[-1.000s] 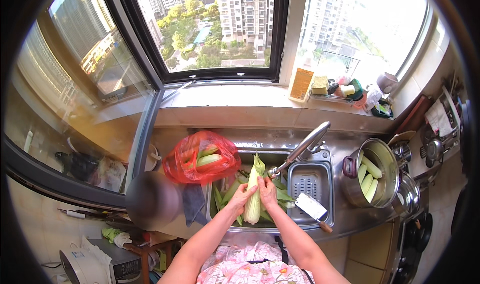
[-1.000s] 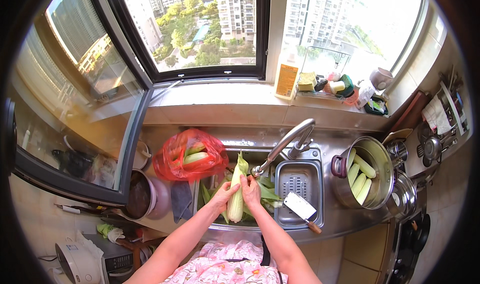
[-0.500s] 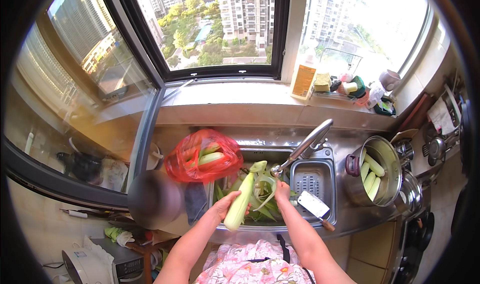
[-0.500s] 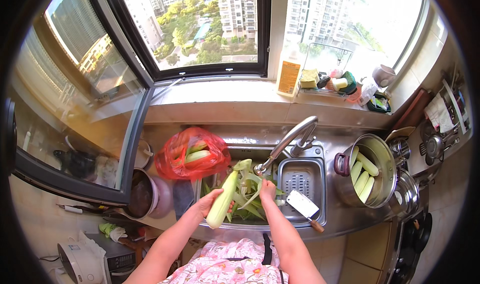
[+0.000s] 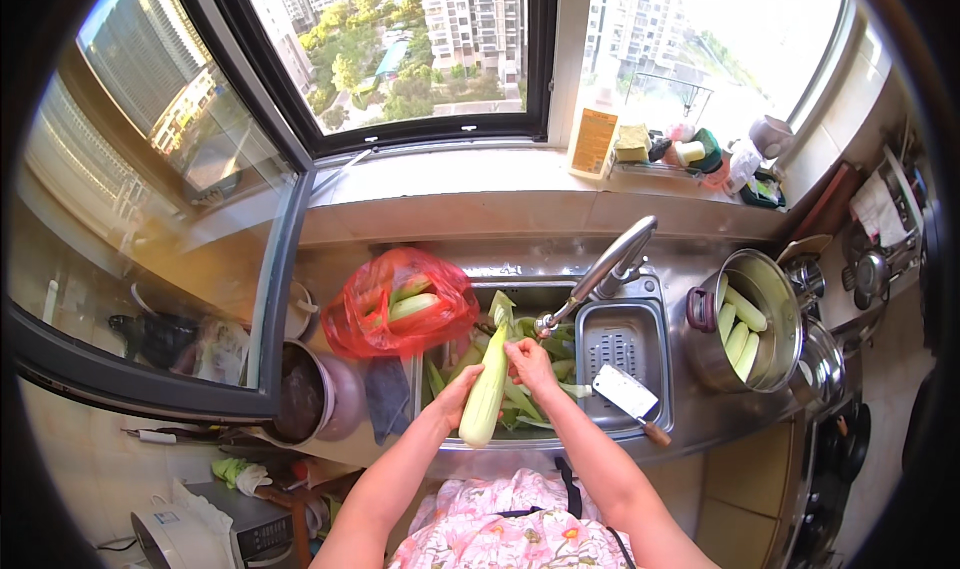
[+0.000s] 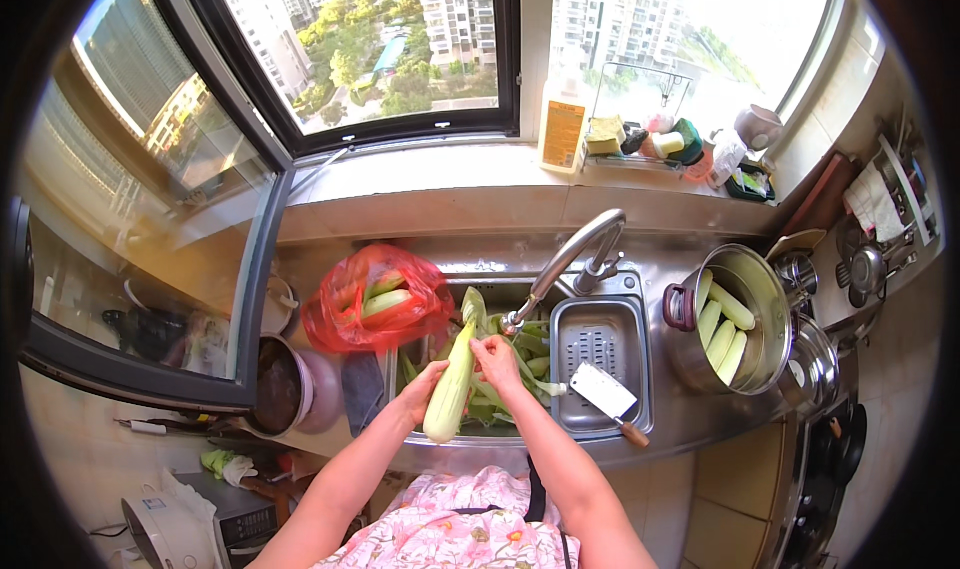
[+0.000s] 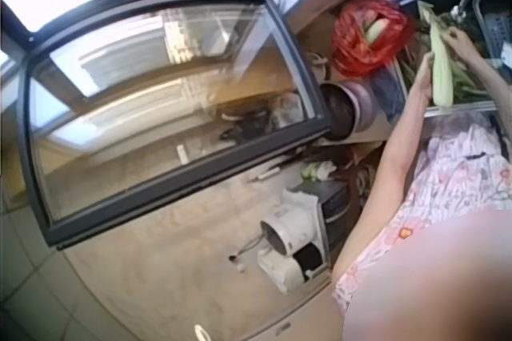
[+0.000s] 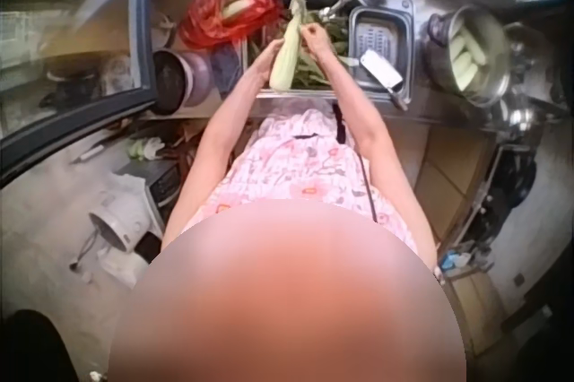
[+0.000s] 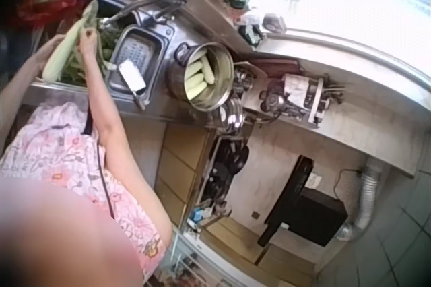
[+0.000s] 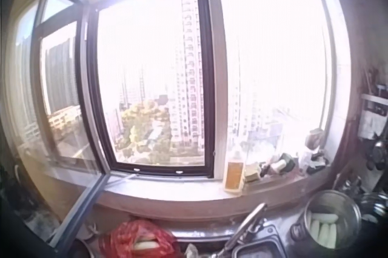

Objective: The person peels the husks from ears of corn, trims the ends with a knife, and rinses them under running water before placing them into a pot of water.

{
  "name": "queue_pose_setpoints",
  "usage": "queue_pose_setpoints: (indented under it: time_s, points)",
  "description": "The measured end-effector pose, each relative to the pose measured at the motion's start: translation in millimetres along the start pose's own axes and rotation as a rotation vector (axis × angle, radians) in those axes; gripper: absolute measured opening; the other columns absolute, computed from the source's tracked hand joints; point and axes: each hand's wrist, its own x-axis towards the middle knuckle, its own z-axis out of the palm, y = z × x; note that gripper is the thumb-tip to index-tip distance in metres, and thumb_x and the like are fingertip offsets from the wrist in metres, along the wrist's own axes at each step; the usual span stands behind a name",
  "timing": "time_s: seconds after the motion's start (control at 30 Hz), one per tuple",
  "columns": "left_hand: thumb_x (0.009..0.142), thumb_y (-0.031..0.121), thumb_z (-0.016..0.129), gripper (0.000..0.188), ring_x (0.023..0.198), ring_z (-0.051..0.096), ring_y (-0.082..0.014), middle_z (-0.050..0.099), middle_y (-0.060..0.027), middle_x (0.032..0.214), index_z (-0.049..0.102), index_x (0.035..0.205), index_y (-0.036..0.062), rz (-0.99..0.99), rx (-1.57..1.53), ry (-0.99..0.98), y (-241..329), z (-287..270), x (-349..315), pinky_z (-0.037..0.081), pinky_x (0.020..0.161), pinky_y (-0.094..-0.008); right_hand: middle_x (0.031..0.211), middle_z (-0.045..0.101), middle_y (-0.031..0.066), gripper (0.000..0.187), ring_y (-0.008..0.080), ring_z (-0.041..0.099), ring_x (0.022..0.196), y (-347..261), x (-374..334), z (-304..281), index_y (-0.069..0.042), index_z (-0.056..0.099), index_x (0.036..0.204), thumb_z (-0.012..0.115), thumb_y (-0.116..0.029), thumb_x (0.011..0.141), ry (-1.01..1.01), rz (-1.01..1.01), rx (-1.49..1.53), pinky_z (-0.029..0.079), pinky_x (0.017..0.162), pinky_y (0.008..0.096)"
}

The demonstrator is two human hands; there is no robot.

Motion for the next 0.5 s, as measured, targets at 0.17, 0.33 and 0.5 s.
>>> queue_pose_setpoints:
  time_s: [0.17, 0.33, 0.5]
  points:
    - [0.094, 0.048, 0.044, 0.051, 0.079, 0.067, -0.0269, 0.066, -0.0153, 0.094, 0.058, 0.116, 0.0040, 0.015, -0.020, 0.027, -3, 6, 6, 0.057, 0.073, -0.0456, 0.073, 0.059, -0.0017, 0.025, 0.0076, 0.056, 0.062, 2, -1, -3, -0.009, 0.057, 0.088, 0.066, -0.032, 0.091, -0.027, 0.117, 0.180, 0.046, 0.049, 0.0220]
    - [0.093, 0.049, 0.041, 0.055, 0.079, 0.067, -0.0263, 0.066, -0.0153, 0.095, 0.059, 0.117, 0.0033, 0.039, -0.077, -0.035, -3, 5, 10, 0.057, 0.072, -0.0434, 0.076, 0.058, -0.0025, 0.024, 0.0052, 0.054, 0.063, -2, -9, -3, -0.010, 0.058, 0.088, 0.066, -0.032, 0.091, -0.086, 0.239, 0.265, 0.042, 0.047, 0.0191]
    - [0.093, 0.050, 0.039, 0.056, 0.077, 0.067, -0.0264, 0.066, -0.0153, 0.094, 0.059, 0.116, 0.0028, 0.024, -0.081, -0.062, -2, 8, 11, 0.057, 0.071, -0.0422, 0.074, 0.056, -0.0033, 0.025, 0.0045, 0.053, 0.061, 17, 6, -5, -0.010, 0.058, 0.088, 0.065, -0.034, 0.092, -0.136, 0.159, 0.227, 0.039, 0.045, 0.0186]
